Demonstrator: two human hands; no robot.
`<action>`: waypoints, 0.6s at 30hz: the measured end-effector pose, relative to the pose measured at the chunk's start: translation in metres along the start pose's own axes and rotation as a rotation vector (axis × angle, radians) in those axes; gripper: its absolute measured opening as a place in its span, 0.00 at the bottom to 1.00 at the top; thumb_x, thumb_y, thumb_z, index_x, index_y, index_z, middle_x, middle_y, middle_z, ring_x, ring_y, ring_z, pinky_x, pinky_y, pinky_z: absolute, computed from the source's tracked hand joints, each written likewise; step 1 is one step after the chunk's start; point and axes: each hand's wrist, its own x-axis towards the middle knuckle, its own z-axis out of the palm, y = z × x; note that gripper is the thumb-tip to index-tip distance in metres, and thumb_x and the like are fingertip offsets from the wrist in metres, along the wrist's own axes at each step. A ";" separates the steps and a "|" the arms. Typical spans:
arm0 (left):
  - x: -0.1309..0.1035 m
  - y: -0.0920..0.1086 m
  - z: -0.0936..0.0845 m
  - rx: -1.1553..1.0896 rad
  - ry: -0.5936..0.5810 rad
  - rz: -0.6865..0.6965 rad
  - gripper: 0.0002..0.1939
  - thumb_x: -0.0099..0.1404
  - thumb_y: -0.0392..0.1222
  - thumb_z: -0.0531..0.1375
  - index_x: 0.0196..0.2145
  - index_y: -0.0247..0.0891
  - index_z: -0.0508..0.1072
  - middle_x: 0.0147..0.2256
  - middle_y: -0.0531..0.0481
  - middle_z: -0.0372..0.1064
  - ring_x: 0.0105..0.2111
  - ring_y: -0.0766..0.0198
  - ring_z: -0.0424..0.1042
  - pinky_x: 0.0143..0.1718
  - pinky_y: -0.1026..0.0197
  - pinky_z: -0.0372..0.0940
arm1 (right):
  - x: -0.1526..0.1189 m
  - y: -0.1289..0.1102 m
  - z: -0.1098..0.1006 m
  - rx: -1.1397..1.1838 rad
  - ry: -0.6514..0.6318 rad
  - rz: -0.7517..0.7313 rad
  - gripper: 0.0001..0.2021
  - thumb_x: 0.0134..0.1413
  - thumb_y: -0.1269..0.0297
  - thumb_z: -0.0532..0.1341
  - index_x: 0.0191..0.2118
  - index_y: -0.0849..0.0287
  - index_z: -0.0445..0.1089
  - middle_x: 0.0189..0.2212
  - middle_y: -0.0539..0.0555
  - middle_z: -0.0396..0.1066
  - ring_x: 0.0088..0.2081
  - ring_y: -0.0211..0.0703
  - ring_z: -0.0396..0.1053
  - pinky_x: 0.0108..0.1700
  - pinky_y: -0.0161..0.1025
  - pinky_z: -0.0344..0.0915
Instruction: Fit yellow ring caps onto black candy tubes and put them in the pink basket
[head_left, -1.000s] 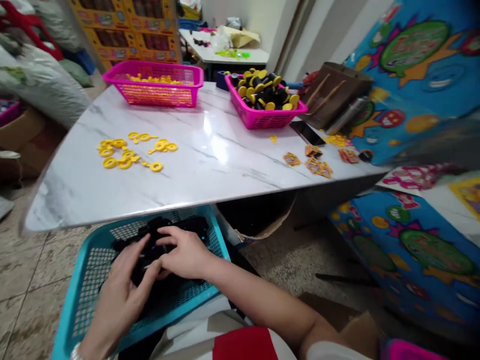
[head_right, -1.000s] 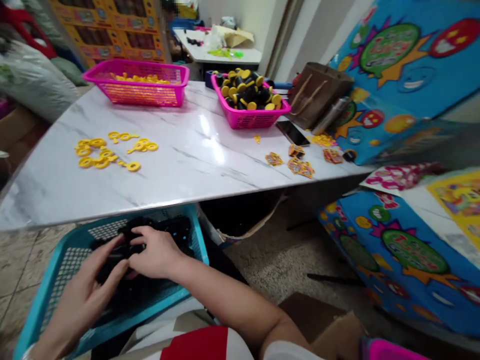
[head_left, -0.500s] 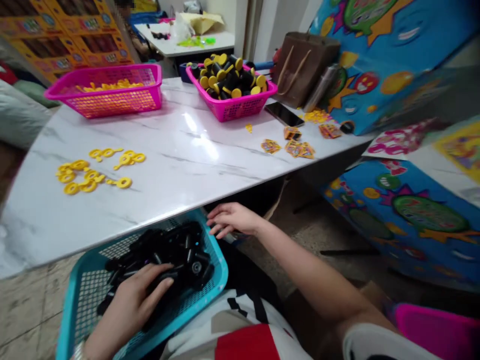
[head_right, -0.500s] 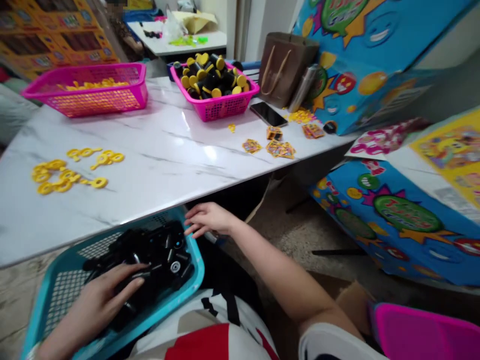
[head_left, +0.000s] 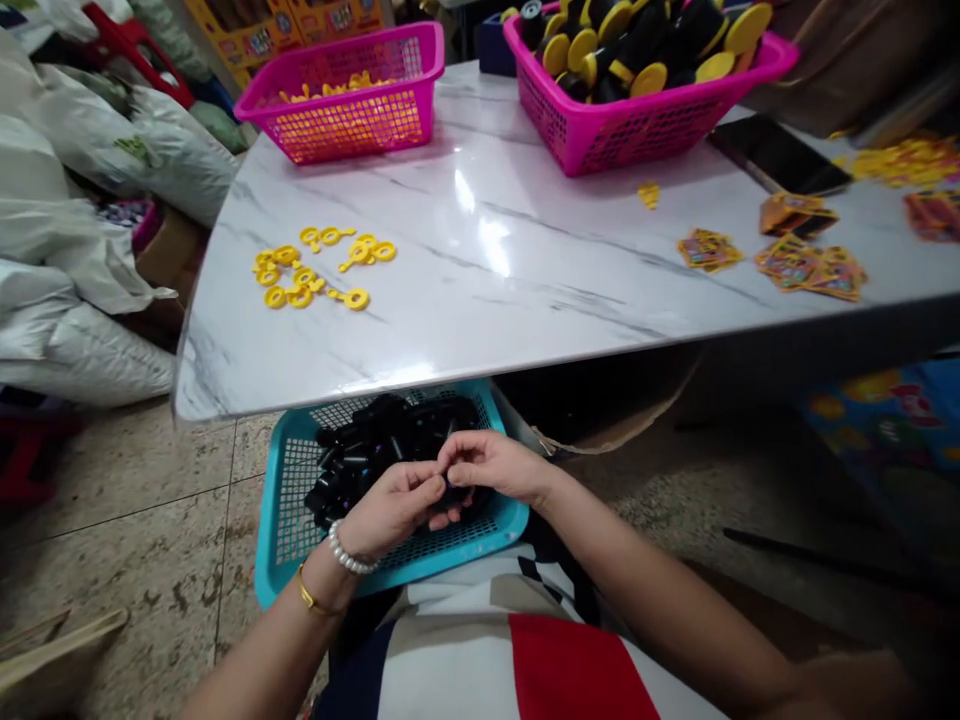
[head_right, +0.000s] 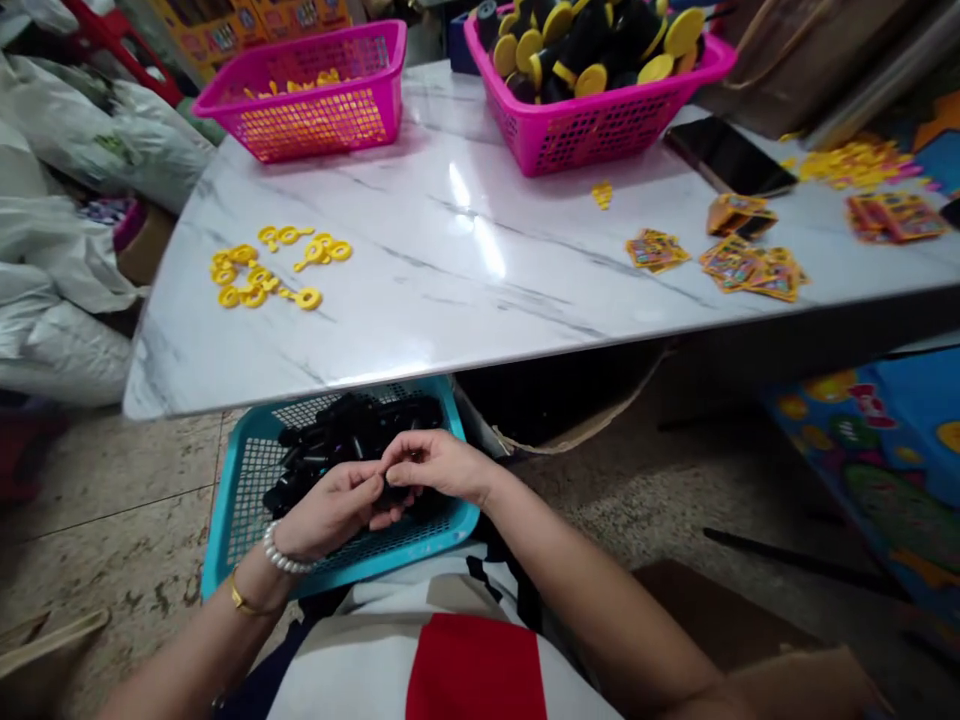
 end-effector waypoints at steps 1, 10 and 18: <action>-0.002 -0.002 0.001 -0.067 -0.021 0.005 0.21 0.62 0.53 0.62 0.40 0.30 0.76 0.32 0.42 0.70 0.26 0.68 0.65 0.24 0.67 0.55 | 0.004 0.004 0.002 0.031 -0.010 0.011 0.16 0.48 0.54 0.68 0.35 0.62 0.70 0.25 0.47 0.69 0.23 0.32 0.67 0.25 0.29 0.62; -0.015 -0.006 0.006 -0.182 0.224 -0.017 0.19 0.61 0.56 0.61 0.33 0.35 0.71 0.26 0.51 0.62 0.23 0.70 0.57 0.23 0.66 0.54 | 0.010 0.013 0.011 0.026 -0.109 -0.039 0.25 0.43 0.55 0.72 0.47 0.61 0.70 0.27 0.44 0.64 0.27 0.29 0.64 0.31 0.27 0.62; 0.007 -0.021 -0.025 1.406 0.452 0.273 0.21 0.64 0.57 0.52 0.37 0.37 0.73 0.36 0.42 0.69 0.33 0.51 0.68 0.35 0.51 0.65 | -0.022 -0.038 -0.090 -0.146 0.135 0.094 0.20 0.41 0.61 0.73 0.41 0.66 0.75 0.27 0.49 0.71 0.25 0.33 0.69 0.30 0.31 0.68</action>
